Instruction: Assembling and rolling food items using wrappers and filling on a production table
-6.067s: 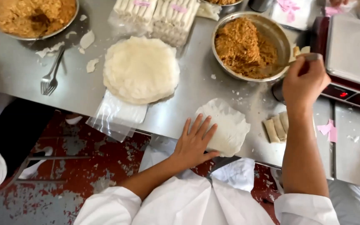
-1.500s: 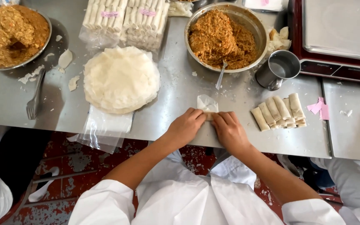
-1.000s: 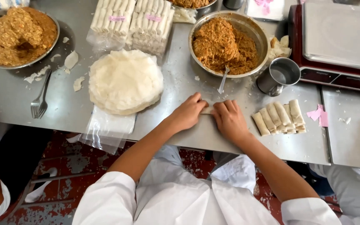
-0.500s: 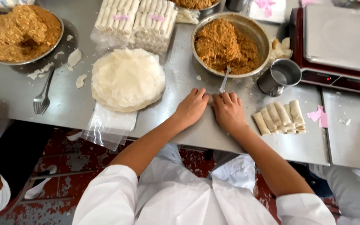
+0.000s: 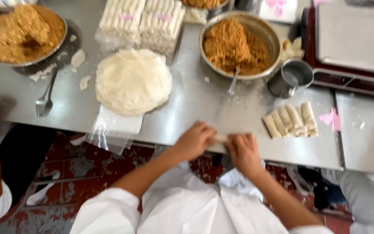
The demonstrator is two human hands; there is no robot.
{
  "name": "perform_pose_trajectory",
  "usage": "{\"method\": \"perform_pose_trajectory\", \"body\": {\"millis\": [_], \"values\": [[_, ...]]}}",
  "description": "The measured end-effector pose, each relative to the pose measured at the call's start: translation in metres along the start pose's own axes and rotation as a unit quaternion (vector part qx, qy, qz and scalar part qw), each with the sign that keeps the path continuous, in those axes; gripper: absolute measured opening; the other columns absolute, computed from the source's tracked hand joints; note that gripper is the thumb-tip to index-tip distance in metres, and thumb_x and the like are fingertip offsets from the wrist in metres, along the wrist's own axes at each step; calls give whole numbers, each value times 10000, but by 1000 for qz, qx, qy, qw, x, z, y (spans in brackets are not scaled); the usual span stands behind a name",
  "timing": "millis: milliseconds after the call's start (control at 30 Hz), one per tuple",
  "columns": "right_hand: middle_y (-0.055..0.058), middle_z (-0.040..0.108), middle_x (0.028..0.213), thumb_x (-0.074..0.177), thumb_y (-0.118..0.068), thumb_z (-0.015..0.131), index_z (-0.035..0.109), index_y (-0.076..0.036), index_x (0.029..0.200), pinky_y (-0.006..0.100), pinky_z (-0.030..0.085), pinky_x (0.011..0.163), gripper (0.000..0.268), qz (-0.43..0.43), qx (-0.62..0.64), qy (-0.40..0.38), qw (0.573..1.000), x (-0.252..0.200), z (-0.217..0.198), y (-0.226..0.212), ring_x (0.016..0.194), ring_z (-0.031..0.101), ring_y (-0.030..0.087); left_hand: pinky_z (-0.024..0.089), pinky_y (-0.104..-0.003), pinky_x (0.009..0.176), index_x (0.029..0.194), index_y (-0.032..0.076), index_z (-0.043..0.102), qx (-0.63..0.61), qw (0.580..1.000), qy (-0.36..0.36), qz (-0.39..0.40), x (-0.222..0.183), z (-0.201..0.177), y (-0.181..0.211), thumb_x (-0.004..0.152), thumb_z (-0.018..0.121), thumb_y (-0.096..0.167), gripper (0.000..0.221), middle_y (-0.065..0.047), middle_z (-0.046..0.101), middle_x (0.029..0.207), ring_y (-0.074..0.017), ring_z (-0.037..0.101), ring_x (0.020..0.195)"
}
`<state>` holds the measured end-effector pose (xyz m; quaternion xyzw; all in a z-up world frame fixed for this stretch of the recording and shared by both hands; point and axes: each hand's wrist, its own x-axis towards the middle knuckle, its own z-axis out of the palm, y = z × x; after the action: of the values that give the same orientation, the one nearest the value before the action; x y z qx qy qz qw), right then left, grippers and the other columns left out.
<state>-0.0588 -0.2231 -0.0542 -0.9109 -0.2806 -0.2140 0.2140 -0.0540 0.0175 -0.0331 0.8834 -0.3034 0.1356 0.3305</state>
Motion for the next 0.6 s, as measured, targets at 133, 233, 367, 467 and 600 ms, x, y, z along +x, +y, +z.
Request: {"method": "perform_pose_trajectory", "body": {"millis": [133, 233, 367, 467, 600], "values": [[-19, 606, 929, 1024, -360, 649, 728, -209, 1039, 384, 473, 802, 171, 17, -19, 7, 1000, 38, -11, 3, 955, 567, 243, 494, -383, 845, 1116, 103, 659, 19, 999, 24, 11, 23, -28, -8, 1042, 580, 314, 237, -49, 525, 906, -278, 559, 849], [56, 692, 1094, 1029, -179, 566, 696, -126, 1224, 402, 493, 823, 239, 9, 24, 18, 1000, 36, -18, -18, 1072, 631, 293, 513, -418, 833, 1152, 106, 679, 38, 998, 11, 45, 18, -36, -2, 1040, 555, 333, 281, -74, 579, 983, -294, 582, 912], [154, 666, 1312, 987, -248, 621, 607, -42, 1374, 454, 437, 1047, 439, -28, -1, -17, 999, 38, -23, -40, 1272, 597, 323, 518, -401, 833, 1224, 123, 663, 79, 995, 30, 55, 18, -31, 1, 1006, 611, 298, 284, -58, 607, 1035, -277, 589, 985], [146, 663, 1234, 926, -327, 710, 565, -24, 1394, 448, 452, 994, 576, 1, 0, -13, 1000, 35, -12, -34, 1195, 603, 314, 541, -344, 805, 1154, 132, 690, 30, 996, 71, 43, 28, -26, 11, 995, 664, 224, 185, -32, 623, 923, -237, 622, 895], [88, 655, 1077, 843, -214, 783, 600, -52, 1247, 396, 527, 867, 472, 64, 67, 31, 995, 12, 9, -12, 988, 676, 310, 601, -316, 714, 1169, 140, 627, -121, 984, 108, -68, 32, -26, 36, 977, 702, 232, 226, -14, 708, 804, -190, 697, 745]]}}
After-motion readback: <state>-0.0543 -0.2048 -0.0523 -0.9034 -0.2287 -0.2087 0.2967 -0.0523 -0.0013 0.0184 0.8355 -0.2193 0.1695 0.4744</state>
